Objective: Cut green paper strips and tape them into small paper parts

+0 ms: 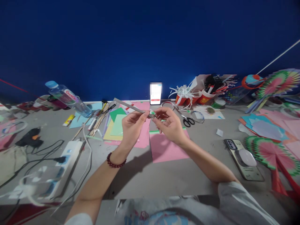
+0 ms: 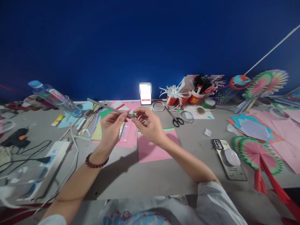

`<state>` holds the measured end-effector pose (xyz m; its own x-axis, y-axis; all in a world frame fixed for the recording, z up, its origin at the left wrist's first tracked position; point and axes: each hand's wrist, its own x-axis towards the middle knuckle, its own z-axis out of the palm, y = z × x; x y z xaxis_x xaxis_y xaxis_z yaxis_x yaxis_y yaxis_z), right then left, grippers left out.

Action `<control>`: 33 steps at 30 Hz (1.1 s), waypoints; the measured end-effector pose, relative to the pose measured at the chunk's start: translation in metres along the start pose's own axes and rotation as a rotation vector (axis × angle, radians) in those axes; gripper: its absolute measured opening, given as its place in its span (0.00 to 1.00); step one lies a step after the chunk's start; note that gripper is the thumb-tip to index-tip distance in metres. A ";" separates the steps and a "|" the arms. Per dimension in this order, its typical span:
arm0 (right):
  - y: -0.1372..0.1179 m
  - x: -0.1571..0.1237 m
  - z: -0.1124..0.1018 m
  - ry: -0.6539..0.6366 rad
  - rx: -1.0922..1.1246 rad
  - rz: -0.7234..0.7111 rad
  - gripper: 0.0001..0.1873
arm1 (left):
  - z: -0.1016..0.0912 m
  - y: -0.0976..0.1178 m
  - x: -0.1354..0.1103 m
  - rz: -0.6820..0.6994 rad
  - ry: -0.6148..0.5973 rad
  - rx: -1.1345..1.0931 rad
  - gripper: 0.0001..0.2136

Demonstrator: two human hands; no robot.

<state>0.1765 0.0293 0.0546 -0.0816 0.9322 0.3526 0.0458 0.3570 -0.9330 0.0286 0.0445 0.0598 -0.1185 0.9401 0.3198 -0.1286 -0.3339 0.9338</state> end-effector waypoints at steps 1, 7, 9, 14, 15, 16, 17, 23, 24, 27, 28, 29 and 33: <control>0.000 0.000 0.000 0.000 0.004 -0.006 0.14 | 0.000 0.000 0.000 -0.002 0.000 -0.002 0.09; 0.001 0.001 -0.001 0.022 -0.073 -0.048 0.12 | 0.001 -0.003 -0.001 0.000 -0.020 -0.003 0.08; 0.002 0.002 -0.002 0.015 -0.087 -0.060 0.12 | 0.002 -0.003 -0.001 -0.009 -0.018 -0.014 0.08; 0.005 0.003 -0.003 0.011 -0.096 -0.085 0.12 | 0.003 -0.004 -0.001 -0.046 -0.016 -0.065 0.08; 0.006 0.004 -0.003 0.015 -0.100 -0.097 0.12 | 0.003 -0.004 -0.001 -0.047 -0.018 -0.075 0.08; 0.006 0.004 -0.004 0.019 -0.107 -0.112 0.12 | 0.003 -0.004 -0.001 -0.045 -0.024 -0.085 0.07; 0.006 0.004 -0.004 0.026 -0.119 -0.130 0.12 | 0.003 -0.004 -0.001 -0.037 -0.034 -0.093 0.06; 0.004 0.003 -0.005 0.153 -0.372 -0.353 0.12 | -0.001 0.000 -0.002 0.148 -0.232 -0.022 0.03; 0.003 0.003 -0.005 0.175 -0.410 -0.398 0.12 | -0.002 0.001 -0.002 0.192 -0.255 0.011 0.03; 0.003 0.002 -0.004 0.216 -0.476 -0.506 0.13 | -0.004 0.002 -0.001 0.301 -0.272 0.100 0.07; 0.003 0.002 -0.004 0.226 -0.490 -0.532 0.13 | -0.004 0.002 -0.001 0.334 -0.274 0.128 0.08; 0.004 0.002 -0.005 0.234 -0.501 -0.554 0.13 | -0.004 0.001 0.000 0.367 -0.277 0.160 0.10; 0.007 0.001 -0.006 0.252 -0.556 -0.657 0.14 | -0.005 0.000 0.001 0.546 -0.272 0.293 0.09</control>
<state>0.1824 0.0334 0.0492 -0.0437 0.4919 0.8695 0.5482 0.7395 -0.3908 0.0240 0.0455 0.0598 0.1659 0.6389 0.7512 0.1560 -0.7691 0.6197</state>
